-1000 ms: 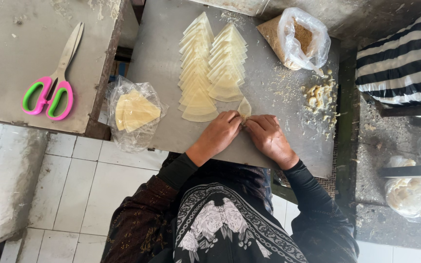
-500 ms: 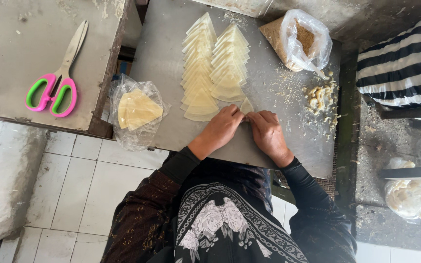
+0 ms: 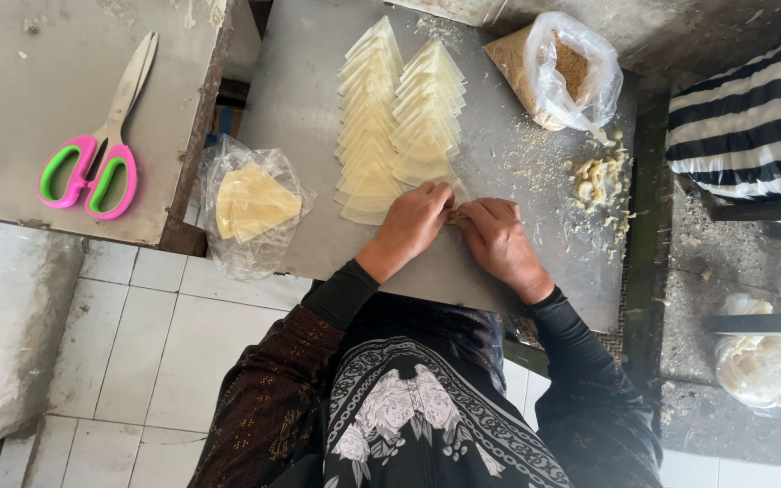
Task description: The person places a small amount of crumb-like filling onto a triangular piece of dough using a spoon, then folds the dough repeatedly by hand to create a small, rectangular rolled snack.
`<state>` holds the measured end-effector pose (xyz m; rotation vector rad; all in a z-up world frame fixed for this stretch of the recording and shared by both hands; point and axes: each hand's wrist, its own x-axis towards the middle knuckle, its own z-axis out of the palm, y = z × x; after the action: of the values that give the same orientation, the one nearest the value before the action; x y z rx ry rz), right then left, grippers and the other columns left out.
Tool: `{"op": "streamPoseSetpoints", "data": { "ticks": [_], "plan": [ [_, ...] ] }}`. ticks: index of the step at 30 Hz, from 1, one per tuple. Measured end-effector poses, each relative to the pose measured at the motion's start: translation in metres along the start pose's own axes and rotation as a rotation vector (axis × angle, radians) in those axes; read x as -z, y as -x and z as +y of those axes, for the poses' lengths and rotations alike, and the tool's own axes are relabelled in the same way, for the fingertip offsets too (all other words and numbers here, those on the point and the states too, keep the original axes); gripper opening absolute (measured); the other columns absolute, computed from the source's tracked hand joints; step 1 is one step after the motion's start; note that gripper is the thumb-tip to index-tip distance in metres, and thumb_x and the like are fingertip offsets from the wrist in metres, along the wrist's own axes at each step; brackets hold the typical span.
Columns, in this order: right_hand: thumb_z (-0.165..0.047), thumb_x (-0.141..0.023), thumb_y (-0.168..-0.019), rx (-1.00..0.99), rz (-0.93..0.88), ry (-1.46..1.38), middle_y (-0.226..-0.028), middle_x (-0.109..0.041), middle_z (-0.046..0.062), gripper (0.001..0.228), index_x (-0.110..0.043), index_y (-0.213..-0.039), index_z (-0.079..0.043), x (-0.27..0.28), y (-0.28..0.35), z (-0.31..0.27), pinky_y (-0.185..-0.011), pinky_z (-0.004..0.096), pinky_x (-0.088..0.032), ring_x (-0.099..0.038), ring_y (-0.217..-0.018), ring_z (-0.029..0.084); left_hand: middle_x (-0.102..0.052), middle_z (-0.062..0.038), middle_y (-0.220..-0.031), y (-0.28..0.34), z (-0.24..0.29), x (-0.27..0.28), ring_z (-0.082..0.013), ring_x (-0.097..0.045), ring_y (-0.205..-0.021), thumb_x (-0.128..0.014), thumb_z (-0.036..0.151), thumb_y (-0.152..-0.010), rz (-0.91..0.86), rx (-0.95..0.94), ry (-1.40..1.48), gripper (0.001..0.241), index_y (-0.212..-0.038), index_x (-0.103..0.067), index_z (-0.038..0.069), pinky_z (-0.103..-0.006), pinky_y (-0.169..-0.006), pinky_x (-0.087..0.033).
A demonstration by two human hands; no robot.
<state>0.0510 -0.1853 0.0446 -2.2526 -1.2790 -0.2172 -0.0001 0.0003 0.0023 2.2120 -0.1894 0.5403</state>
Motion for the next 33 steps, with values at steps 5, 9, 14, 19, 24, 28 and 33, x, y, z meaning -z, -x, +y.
{"op": "streamPoseSetpoints", "data": {
  "ticks": [5,9,14,19,24,28,33],
  "plan": [
    [-0.009,-0.076,-0.089,0.032,-0.029,0.035,-0.097,-0.068,0.007,0.019,-0.071,-0.107,-0.007,0.004,-0.004,0.002,-0.094,0.04,-0.042,-0.066,-0.097,0.027,-0.066,-0.014,-0.09,0.002,0.001,0.009,-0.036,-0.068,-0.079,-0.073,0.006,-0.091,-0.069,-0.019,0.025,0.015,-0.098,-0.059,0.004,-0.0459,-0.068,-0.054],
    [-0.007,-0.074,-0.092,-0.01,-0.069,-0.014,-0.098,-0.064,0.008,0.017,-0.071,-0.109,-0.007,-0.001,-0.004,0.009,-0.093,0.041,-0.041,-0.063,-0.097,0.028,-0.065,-0.015,-0.096,0.008,0.0,0.011,-0.0367,-0.068,-0.084,-0.073,0.008,-0.084,-0.09,-0.099,0.053,0.018,-0.098,-0.061,0.004,-0.0452,-0.071,-0.055],
    [-0.007,-0.071,-0.096,-0.012,-0.1,-0.08,-0.101,-0.062,0.008,0.015,-0.069,-0.111,-0.007,0.001,-0.012,0.013,-0.096,0.039,-0.042,-0.061,-0.101,0.03,-0.063,-0.019,-0.095,0.006,-0.002,-0.002,-0.0397,-0.066,-0.088,-0.07,0.001,-0.087,-0.105,0.014,-0.078,0.013,-0.097,-0.062,0.002,-0.0481,-0.075,-0.054],
    [-0.012,-0.077,-0.089,0.102,-0.154,-0.105,-0.098,-0.064,0.006,0.024,-0.067,-0.11,-0.006,0.016,-0.019,0.013,-0.096,0.042,-0.038,-0.063,-0.098,0.025,-0.064,-0.02,-0.092,-0.005,-0.01,-0.004,-0.0417,-0.066,-0.087,-0.071,0.003,-0.084,-0.197,0.093,-0.071,0.013,-0.093,-0.062,0.001,-0.0503,-0.076,-0.054],
    [-0.011,-0.079,-0.088,0.112,-0.148,-0.047,-0.095,-0.064,0.006,0.021,-0.072,-0.107,-0.009,0.015,-0.024,0.015,-0.093,0.038,-0.038,-0.062,-0.095,0.023,-0.065,-0.017,-0.09,-0.007,-0.004,0.006,-0.0405,-0.066,-0.087,-0.073,0.008,-0.09,-0.154,0.142,0.067,0.016,-0.099,-0.061,0.001,-0.0492,-0.074,-0.052],
    [-0.009,-0.078,-0.089,0.128,-0.053,0.016,-0.096,-0.062,0.007,0.023,-0.072,-0.11,-0.006,0.006,-0.019,0.015,-0.09,0.036,-0.039,-0.061,-0.095,0.024,-0.061,-0.017,-0.093,-0.003,-0.001,0.013,-0.0371,-0.064,-0.086,-0.073,0.01,-0.09,-0.137,0.011,0.015,0.016,-0.096,-0.062,0.002,-0.0461,-0.074,-0.053],
    [-0.008,-0.079,-0.089,0.117,-0.052,-0.057,-0.1,-0.065,0.007,0.024,-0.071,-0.111,-0.004,0.005,-0.018,0.02,-0.093,0.038,-0.042,-0.062,-0.096,0.025,-0.06,-0.015,-0.095,-0.001,-0.004,0.014,-0.0351,-0.064,-0.088,-0.07,0.006,-0.092,-0.147,-0.009,-0.011,0.011,-0.097,-0.061,0.001,-0.0443,-0.078,-0.054]
  ]
}}
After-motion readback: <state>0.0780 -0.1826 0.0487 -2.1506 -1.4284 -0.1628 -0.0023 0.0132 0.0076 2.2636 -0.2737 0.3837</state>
